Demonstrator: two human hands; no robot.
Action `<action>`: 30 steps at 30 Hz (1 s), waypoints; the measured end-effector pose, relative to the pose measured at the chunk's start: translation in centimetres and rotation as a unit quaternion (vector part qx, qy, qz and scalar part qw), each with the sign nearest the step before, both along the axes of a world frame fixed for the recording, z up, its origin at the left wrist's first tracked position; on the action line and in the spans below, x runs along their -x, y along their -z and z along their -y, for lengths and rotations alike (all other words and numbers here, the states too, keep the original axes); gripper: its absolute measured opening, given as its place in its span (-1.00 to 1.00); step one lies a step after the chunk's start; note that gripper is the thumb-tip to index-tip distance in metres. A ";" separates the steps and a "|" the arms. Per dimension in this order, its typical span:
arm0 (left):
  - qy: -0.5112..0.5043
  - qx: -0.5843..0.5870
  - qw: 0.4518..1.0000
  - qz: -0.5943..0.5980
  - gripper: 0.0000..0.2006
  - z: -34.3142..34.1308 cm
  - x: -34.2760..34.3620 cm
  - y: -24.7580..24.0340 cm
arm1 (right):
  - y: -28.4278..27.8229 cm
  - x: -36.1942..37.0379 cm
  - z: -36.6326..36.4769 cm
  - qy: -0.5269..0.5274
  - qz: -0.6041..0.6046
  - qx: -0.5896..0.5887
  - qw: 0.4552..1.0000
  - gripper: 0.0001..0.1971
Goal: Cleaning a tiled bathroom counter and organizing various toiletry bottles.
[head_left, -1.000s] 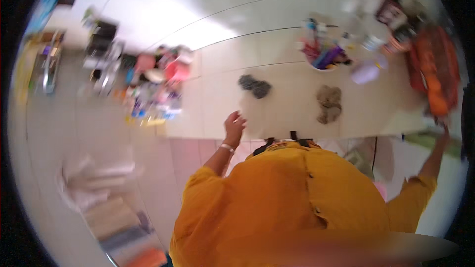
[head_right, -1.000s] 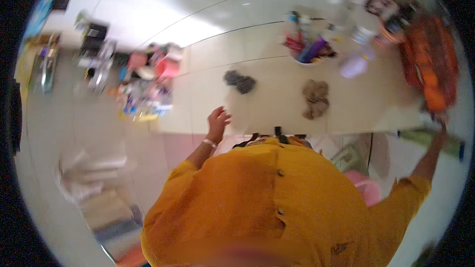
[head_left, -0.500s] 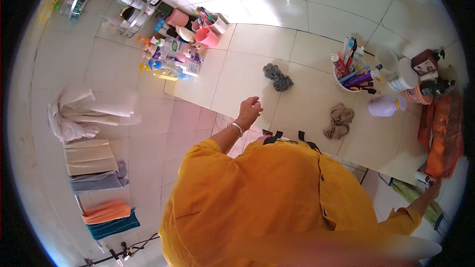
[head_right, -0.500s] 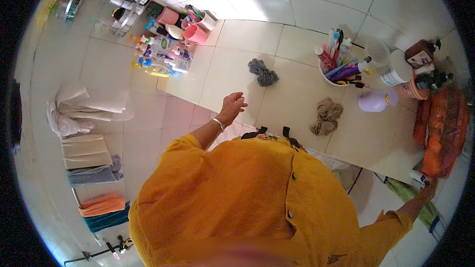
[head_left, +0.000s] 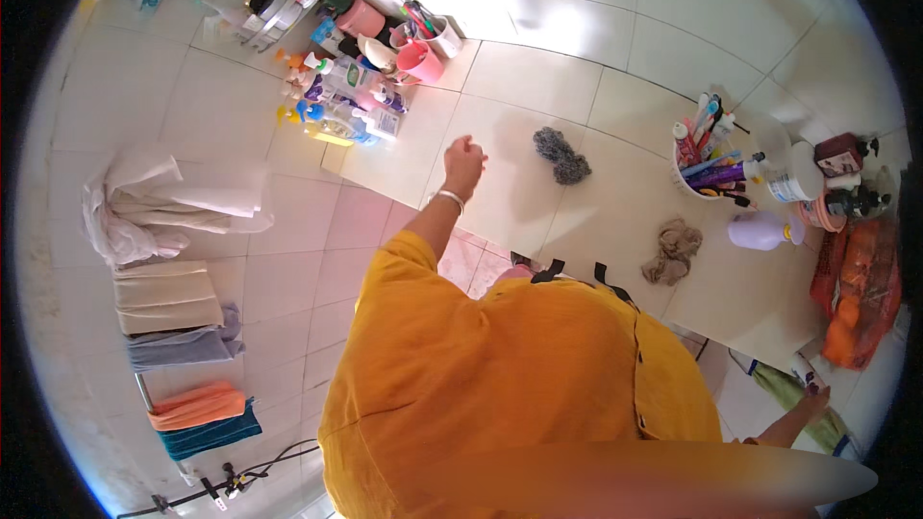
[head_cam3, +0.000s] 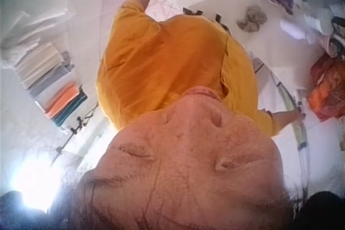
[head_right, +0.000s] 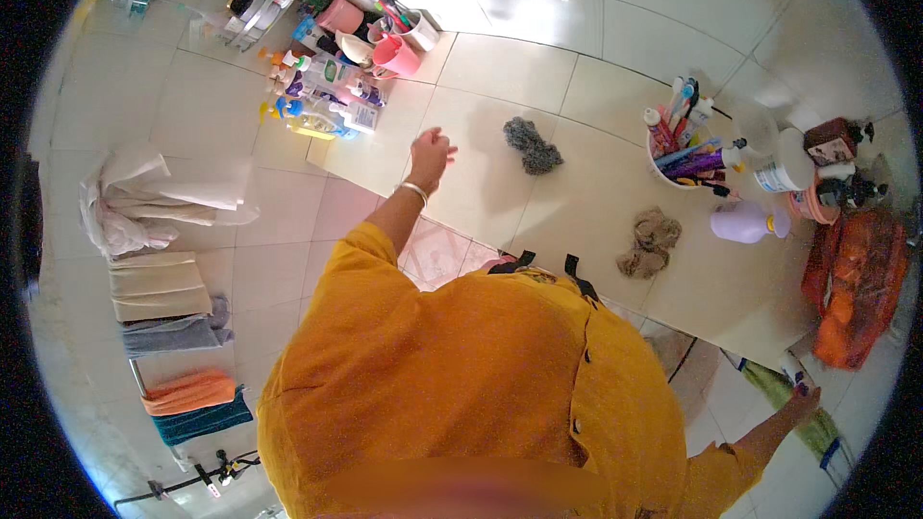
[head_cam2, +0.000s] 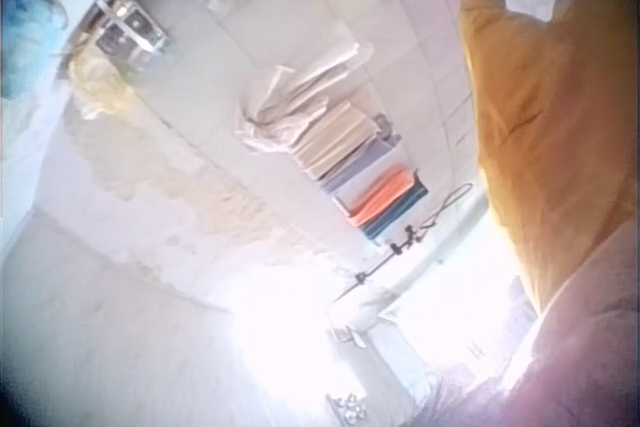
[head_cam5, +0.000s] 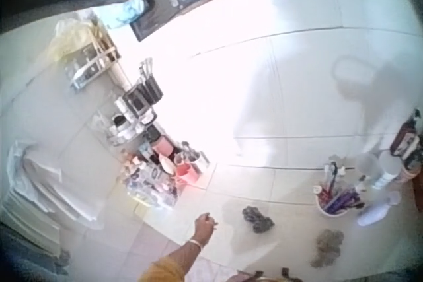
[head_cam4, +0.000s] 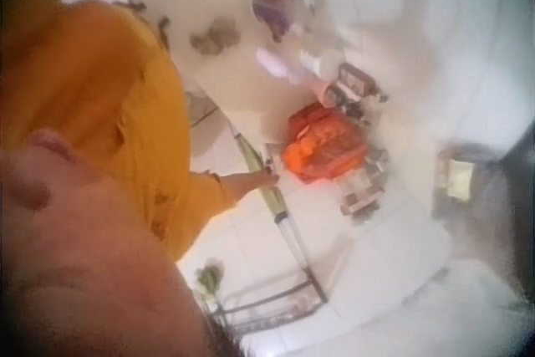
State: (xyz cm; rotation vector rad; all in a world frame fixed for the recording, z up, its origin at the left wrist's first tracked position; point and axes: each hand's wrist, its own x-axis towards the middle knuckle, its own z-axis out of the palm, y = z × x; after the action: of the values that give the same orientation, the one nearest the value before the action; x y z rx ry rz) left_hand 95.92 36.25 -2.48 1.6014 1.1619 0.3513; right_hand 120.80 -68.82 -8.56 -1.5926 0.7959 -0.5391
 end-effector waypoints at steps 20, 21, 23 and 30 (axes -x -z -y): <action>-0.152 -0.024 0.966 0.207 -0.30 -16.4 -4.7 3.8 | -17.5 14.4 -52.1 -0.335 -0.112 0.037 0.935 -0.57; -0.146 -0.013 0.967 0.209 -0.30 -15.5 -4.3 3.5 | -17.6 14.3 -54.9 -0.381 -0.099 0.034 0.919 -0.57; -0.143 0.024 0.971 0.192 -0.21 -13.7 -2.3 3.4 | -19.8 14.0 -63.6 -0.485 -0.088 0.007 0.870 -0.51; -0.147 0.053 0.978 0.138 -0.22 -15.4 -1.7 5.2 | -19.7 13.0 -81.5 -0.634 0.000 0.026 0.773 -0.59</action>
State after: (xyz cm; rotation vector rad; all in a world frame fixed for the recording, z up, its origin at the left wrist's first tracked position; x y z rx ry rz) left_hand 97.64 51.62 -7.69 1.2420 1.1789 0.6702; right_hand 107.82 12.63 11.19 -1.7766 -0.4104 0.4420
